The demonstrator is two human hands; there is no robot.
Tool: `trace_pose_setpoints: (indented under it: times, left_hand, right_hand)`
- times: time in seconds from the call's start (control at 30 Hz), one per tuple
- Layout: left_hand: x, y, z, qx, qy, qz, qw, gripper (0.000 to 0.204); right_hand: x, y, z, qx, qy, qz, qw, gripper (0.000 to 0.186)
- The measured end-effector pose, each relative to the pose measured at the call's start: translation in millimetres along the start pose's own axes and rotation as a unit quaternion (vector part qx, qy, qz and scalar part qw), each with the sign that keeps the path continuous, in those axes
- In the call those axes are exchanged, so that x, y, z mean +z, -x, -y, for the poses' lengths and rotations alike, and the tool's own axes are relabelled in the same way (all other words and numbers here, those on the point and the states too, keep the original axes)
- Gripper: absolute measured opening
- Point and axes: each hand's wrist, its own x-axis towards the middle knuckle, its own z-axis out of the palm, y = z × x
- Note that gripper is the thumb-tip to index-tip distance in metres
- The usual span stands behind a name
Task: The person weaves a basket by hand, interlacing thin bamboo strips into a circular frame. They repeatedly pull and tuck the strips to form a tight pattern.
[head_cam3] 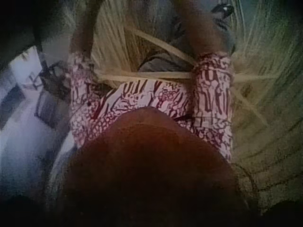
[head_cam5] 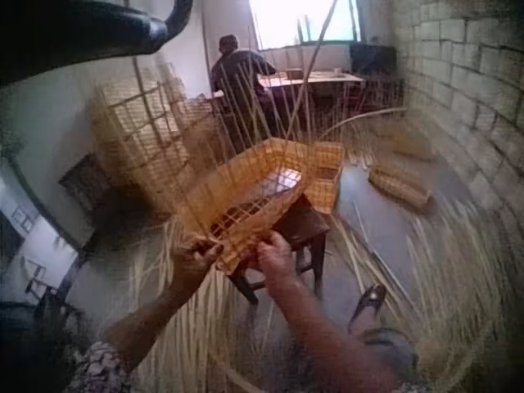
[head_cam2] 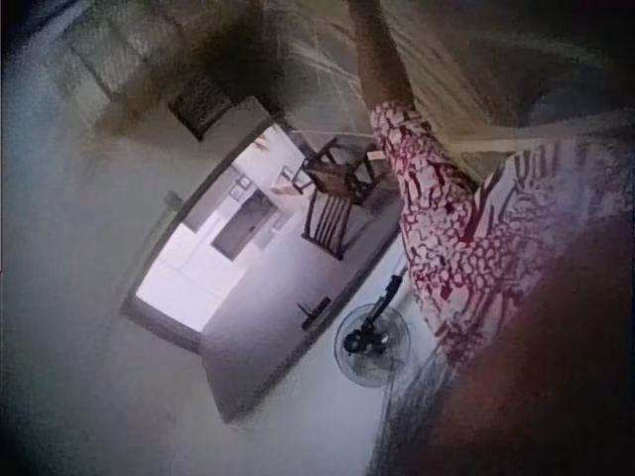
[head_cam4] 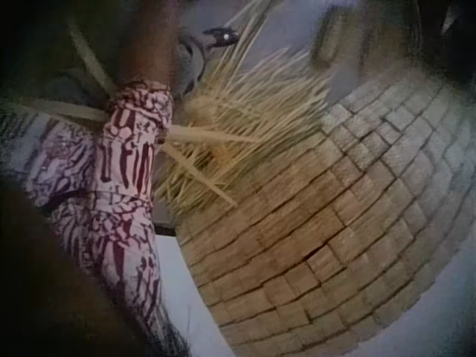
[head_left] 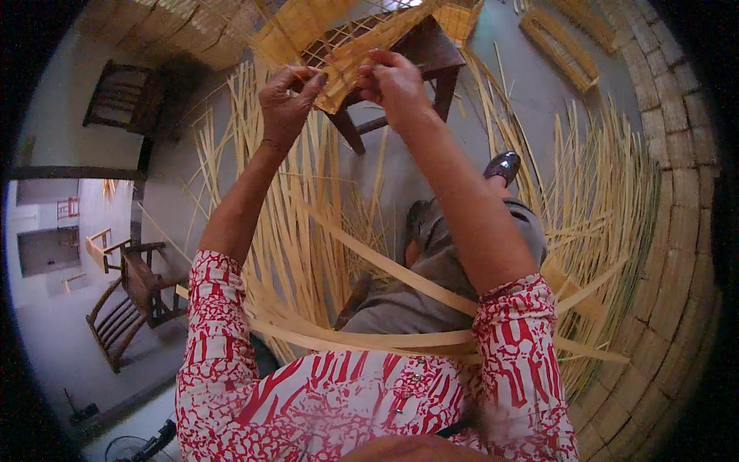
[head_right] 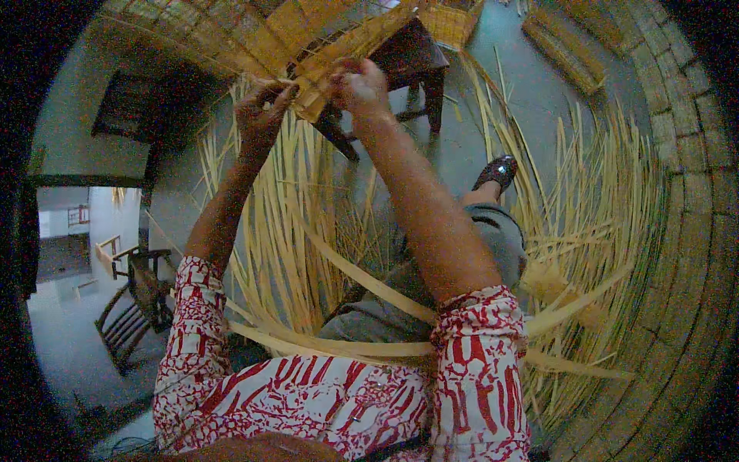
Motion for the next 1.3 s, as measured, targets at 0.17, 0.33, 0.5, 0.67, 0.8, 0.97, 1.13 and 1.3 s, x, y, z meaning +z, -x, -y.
trace_pose_setpoints:
  times: [0.17, 0.33, 0.5, 0.67, 0.8, 0.97, 1.13, 1.3]
  left_hand:
    - [1, -3, -6, 0.029, -0.034, 0.021, 0.999, 0.012]
    - [2, -1, -9, 0.025, 0.012, -0.005, 1.0, 0.013]
    - [-2, 2, -9, -0.008, 0.052, 0.009, 0.999, 0.01]
    - [-3, -1, -13, 0.026, 0.036, 0.002, 0.999, 0.008]
    - [-4, -1, -14, 0.035, 0.032, 0.003, 0.999, 0.008]
    - [-4, -1, -8, 0.052, 0.04, -0.001, 0.998, 0.009]
    - [-4, -1, -12, 0.032, 0.03, 0.01, 0.999, 0.008]
    - [-1, 1, -3, 0.007, 0.085, -0.005, 0.996, 0.009]
  right_hand:
    - [-23, -27, -10, -0.016, -0.254, 0.029, 0.967, 0.018]
    - [-12, -21, 2, -0.026, -0.229, 0.12, 0.966, 0.014]
    - [17, -6, 23, -0.284, 0.159, 0.142, 0.935, 0.014]
    - [8, -18, 29, -0.444, 0.338, 0.061, 0.827, 0.011]
    - [17, -10, 31, -0.48, 0.329, 0.037, 0.812, 0.011]
    - [14, -10, 22, -0.531, 0.425, 0.044, 0.732, 0.017]
    - [3, -16, 15, -0.538, 0.422, 0.059, 0.727, 0.017]
    - [3, -25, 20, -0.452, 0.384, 0.116, 0.797, 0.017]
